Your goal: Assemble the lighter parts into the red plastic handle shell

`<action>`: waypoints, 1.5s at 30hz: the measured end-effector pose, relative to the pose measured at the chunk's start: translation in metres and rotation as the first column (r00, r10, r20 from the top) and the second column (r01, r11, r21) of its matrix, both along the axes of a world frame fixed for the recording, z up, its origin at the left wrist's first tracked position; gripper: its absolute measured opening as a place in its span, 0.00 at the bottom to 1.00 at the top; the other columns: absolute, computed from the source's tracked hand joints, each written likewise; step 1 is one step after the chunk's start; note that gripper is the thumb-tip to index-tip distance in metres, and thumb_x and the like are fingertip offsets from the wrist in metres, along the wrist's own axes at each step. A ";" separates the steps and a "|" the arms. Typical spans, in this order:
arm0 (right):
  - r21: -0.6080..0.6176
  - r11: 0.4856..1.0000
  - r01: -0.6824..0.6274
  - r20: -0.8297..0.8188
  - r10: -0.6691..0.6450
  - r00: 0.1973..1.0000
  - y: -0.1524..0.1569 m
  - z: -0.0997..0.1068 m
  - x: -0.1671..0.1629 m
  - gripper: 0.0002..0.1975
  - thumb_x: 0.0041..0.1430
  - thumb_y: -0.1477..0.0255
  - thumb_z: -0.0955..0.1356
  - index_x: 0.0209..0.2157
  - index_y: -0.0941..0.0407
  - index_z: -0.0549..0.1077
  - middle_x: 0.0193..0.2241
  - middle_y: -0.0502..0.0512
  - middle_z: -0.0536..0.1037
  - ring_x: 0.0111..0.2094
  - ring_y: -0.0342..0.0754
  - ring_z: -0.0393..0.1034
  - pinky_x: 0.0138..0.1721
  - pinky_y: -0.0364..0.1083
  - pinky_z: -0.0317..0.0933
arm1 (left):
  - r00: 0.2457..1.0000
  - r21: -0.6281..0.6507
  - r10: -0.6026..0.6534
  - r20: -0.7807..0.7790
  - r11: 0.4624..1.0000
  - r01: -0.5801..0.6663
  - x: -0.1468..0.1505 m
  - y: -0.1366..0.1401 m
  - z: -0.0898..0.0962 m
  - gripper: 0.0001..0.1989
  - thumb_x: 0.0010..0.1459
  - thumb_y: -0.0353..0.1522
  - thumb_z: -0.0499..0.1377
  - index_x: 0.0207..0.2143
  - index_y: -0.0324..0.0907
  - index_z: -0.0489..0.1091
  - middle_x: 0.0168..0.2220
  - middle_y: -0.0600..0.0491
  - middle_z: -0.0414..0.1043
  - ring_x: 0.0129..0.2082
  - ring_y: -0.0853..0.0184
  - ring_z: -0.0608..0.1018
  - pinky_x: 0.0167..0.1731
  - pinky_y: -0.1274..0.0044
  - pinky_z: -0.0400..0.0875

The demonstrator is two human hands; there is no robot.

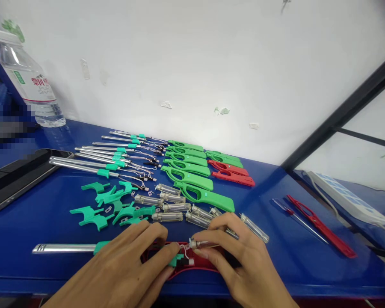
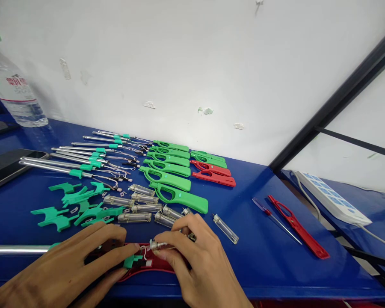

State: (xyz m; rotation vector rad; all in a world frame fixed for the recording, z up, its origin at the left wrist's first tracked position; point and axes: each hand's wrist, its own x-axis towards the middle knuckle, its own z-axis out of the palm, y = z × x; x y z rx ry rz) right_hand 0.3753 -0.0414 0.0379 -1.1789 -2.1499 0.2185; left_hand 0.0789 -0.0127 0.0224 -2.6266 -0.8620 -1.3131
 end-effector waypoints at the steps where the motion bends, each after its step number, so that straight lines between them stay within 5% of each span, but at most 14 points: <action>1: -0.002 1.000 0.005 0.006 -0.005 1.000 0.000 0.000 0.000 0.10 0.91 0.69 0.75 0.61 0.40 0.91 0.51 0.50 0.88 0.49 0.49 0.91 0.53 0.43 0.87 | 1.000 0.000 -0.005 0.007 1.000 0.005 0.000 0.000 -0.001 0.20 0.98 0.40 0.51 0.60 0.56 0.85 0.50 0.63 0.89 0.55 0.75 0.89 0.70 0.90 0.70; 16: -0.108 0.994 0.022 0.051 -0.017 0.999 -0.003 0.004 -0.002 0.11 0.92 0.68 0.74 0.60 0.37 0.90 0.52 0.47 0.89 0.51 0.51 0.90 0.54 0.49 0.85 | 0.993 0.058 0.044 -0.114 0.998 -0.037 -0.004 -0.003 -0.004 0.21 0.98 0.38 0.50 0.61 0.53 0.85 0.52 0.62 0.90 0.58 0.73 0.88 0.75 0.87 0.67; 20: -0.120 0.993 0.013 0.062 -0.006 0.998 -0.004 0.004 -0.002 0.12 0.91 0.70 0.74 0.60 0.38 0.90 0.51 0.48 0.89 0.50 0.52 0.89 0.53 0.50 0.85 | 0.955 0.128 0.087 -0.283 0.990 -0.053 -0.006 -0.003 -0.008 0.12 0.92 0.35 0.61 0.61 0.52 0.87 0.54 0.59 0.90 0.59 0.67 0.88 0.77 0.78 0.70; 31: -0.136 0.991 0.002 0.081 0.009 0.997 -0.003 0.002 0.000 0.13 0.90 0.70 0.75 0.63 0.39 0.91 0.51 0.49 0.89 0.49 0.53 0.88 0.51 0.53 0.84 | 0.963 0.076 0.077 -0.258 0.995 -0.060 -0.009 -0.003 -0.011 0.11 0.85 0.37 0.70 0.64 0.56 0.89 0.56 0.57 0.91 0.59 0.64 0.90 0.75 0.75 0.80; 38: -0.142 0.990 -0.012 0.082 0.024 0.996 -0.002 0.003 -0.001 0.13 0.92 0.69 0.75 0.64 0.39 0.92 0.52 0.50 0.89 0.51 0.53 0.88 0.51 0.53 0.84 | 0.972 0.127 0.089 -0.218 0.990 -0.062 -0.005 -0.003 -0.005 0.16 0.94 0.37 0.57 0.60 0.53 0.87 0.53 0.60 0.91 0.60 0.69 0.87 0.88 0.80 0.54; 42: -0.162 0.987 -0.006 0.086 0.020 0.996 -0.003 0.005 0.000 0.12 0.92 0.66 0.75 0.64 0.39 0.92 0.52 0.51 0.89 0.51 0.53 0.88 0.52 0.53 0.84 | 0.956 0.106 0.071 -0.285 0.993 -0.042 -0.008 -0.002 -0.009 0.11 0.87 0.36 0.67 0.63 0.55 0.88 0.53 0.58 0.90 0.58 0.65 0.88 0.80 0.75 0.73; 45: -0.150 0.989 -0.011 0.089 0.024 0.996 -0.005 0.006 0.000 0.12 0.93 0.65 0.74 0.63 0.39 0.93 0.51 0.51 0.89 0.50 0.53 0.88 0.51 0.51 0.84 | 0.956 0.046 0.044 -0.291 0.998 -0.032 -0.010 -0.002 -0.015 0.18 0.81 0.33 0.71 0.67 0.59 0.87 0.53 0.57 0.90 0.58 0.64 0.88 0.73 0.75 0.80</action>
